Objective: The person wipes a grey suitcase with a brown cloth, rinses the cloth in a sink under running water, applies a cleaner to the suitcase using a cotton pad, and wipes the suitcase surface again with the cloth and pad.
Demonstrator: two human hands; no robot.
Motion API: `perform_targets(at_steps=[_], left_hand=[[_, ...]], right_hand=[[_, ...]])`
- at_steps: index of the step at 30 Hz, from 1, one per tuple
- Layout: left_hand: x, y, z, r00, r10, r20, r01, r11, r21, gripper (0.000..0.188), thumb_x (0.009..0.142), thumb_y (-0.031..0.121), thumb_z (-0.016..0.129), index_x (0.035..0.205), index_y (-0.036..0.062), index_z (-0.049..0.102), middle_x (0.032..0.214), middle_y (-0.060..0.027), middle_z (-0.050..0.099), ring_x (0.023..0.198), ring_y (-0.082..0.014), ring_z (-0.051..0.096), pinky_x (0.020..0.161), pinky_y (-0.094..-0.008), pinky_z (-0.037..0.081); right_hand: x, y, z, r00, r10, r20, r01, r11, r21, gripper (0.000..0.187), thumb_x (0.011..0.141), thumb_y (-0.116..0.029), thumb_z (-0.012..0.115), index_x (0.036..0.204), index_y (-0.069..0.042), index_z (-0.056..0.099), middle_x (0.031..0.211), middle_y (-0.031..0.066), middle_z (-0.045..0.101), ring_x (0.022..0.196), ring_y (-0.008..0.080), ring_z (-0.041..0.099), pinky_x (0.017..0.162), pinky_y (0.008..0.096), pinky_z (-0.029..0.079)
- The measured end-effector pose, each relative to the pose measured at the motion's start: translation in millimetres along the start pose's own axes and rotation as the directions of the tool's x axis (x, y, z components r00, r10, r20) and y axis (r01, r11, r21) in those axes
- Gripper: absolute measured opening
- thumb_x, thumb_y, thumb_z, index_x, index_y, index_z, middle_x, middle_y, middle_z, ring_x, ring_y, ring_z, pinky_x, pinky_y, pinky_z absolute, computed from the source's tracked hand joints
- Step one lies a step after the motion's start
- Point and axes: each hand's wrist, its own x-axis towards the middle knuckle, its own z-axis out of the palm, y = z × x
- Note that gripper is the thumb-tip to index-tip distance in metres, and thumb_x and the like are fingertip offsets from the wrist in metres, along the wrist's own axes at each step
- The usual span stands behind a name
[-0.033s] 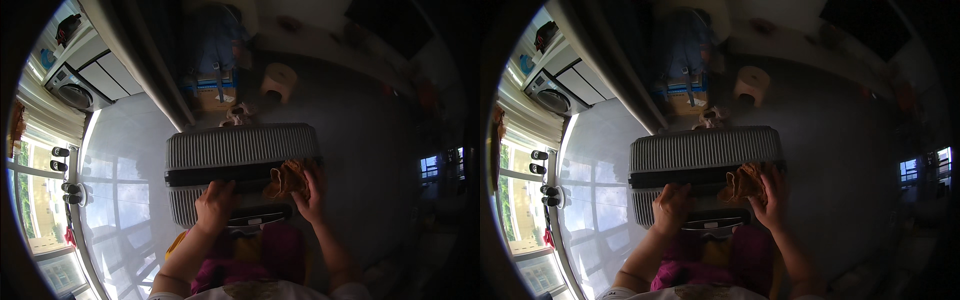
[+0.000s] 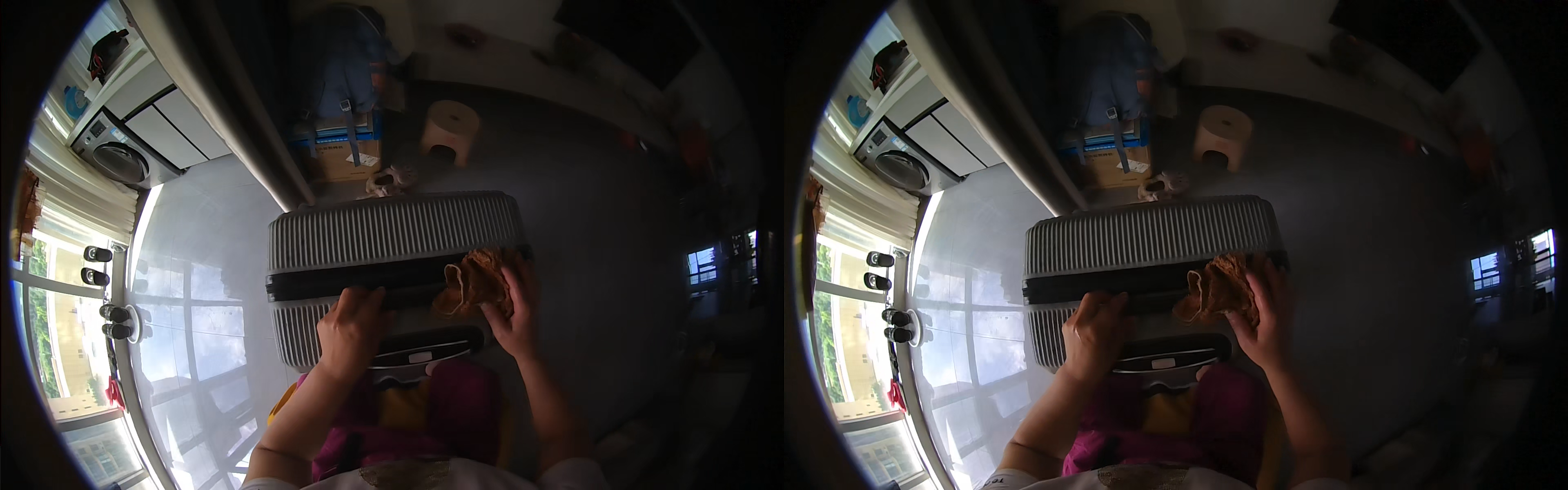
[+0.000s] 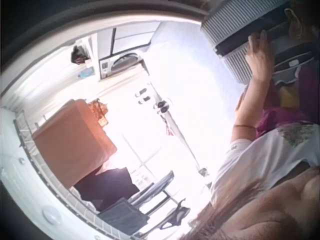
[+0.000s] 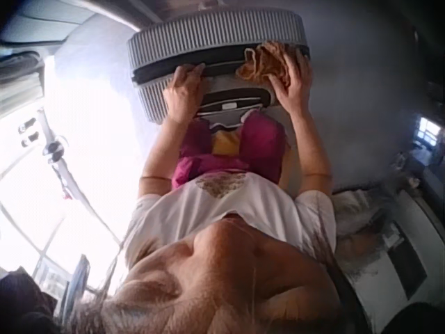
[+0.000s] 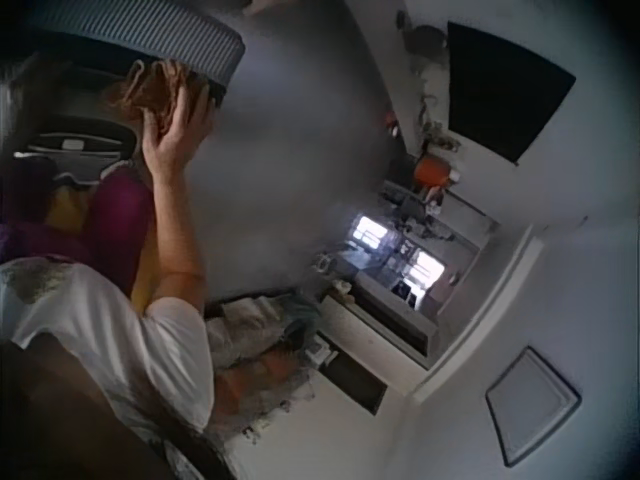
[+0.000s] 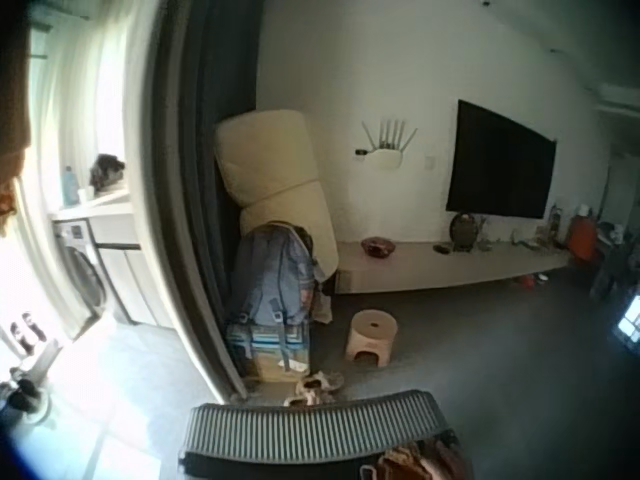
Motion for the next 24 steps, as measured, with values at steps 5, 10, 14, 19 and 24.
perform_targets(at_steps=[5, 10, 14, 19, 24], left_hand=[[-23.1, 25.7, 20.4, 0.995, 0.063, -0.075, -0.058, 0.995, 0.078, 0.038, 0.073, 0.018, 0.075, 0.109, 0.0076, 0.067, 0.098, -0.0078, 0.061, 0.078, -0.0254, 0.065, 0.064, -0.0357, 0.054], [-47.6, 38.4, 32.6, 0.968, 0.147, -0.202, -0.149, 0.989, 0.006, 0.032, 0.08, 0.016, 0.071, 0.11, 0.0066, 0.066, 0.104, -0.0094, 0.059, 0.076, -0.0257, 0.066, 0.062, -0.0358, 0.054], [-64.3, 41.7, 11.4, 0.899, 0.159, -0.409, -0.264, 0.94, -0.215, 0.026, 0.081, 0.006, 0.068, 0.107, 0.0047, 0.066, 0.107, -0.0128, 0.061, 0.072, -0.0273, 0.066, 0.062, -0.0347, 0.054], [-74.5, 23.2, 20.3, 0.944, 0.153, -0.293, -0.221, 0.952, -0.214, 0.019, 0.085, 0.007, 0.064, 0.104, 0.0039, 0.064, 0.101, -0.0156, 0.061, 0.078, -0.0305, 0.064, 0.069, -0.0363, 0.053], [-74.0, 10.9, 2.7, 0.94, -0.34, -0.008, 0.153, 0.445, -0.883, 0.032, 0.101, 0.027, 0.049, 0.124, 0.0059, 0.055, 0.106, -0.0035, 0.061, 0.092, -0.017, 0.059, 0.079, -0.0328, 0.051]], right_hand=[[-15.7, 16.8, -9.8, 0.997, 0.022, -0.075, -0.02, 0.999, 0.027, 0.054, 0.082, -0.024, 0.07, 0.13, -0.007, 0.053, 0.142, 0.0165, 0.044, 0.128, 0.0386, 0.042, 0.101, 0.0521, 0.035], [-22.9, -3.3, -30.4, 0.995, 0.007, -0.101, -0.03, 0.974, -0.226, 0.055, 0.08, -0.03, 0.073, 0.129, -0.014, 0.055, 0.146, 0.0154, 0.038, 0.13, 0.0361, 0.041, 0.102, 0.0535, 0.034], [-24.7, -3.7, -40.5, 0.998, -0.06, -0.024, 0.052, 0.966, -0.255, 0.06, 0.076, -0.038, 0.077, 0.128, -0.016, 0.056, 0.139, 0.0122, 0.046, 0.121, 0.0335, 0.051, 0.095, 0.0479, 0.043], [-19.7, -7.5, -30.9, 0.996, -0.03, -0.079, 0.008, 0.966, -0.26, 0.043, 0.08, -0.034, 0.074, 0.112, -0.008, 0.064, 0.116, 0.0086, 0.06, 0.104, 0.0281, 0.06, 0.085, 0.0416, 0.05], [-20.0, -41.4, -26.9, 0.916, -0.341, -0.21, 0.296, 0.93, -0.218, 0.031, 0.078, -0.022, 0.075, 0.104, -0.006, 0.067, 0.112, 0.0064, 0.058, 0.1, 0.0263, 0.059, 0.081, 0.0385, 0.05]])
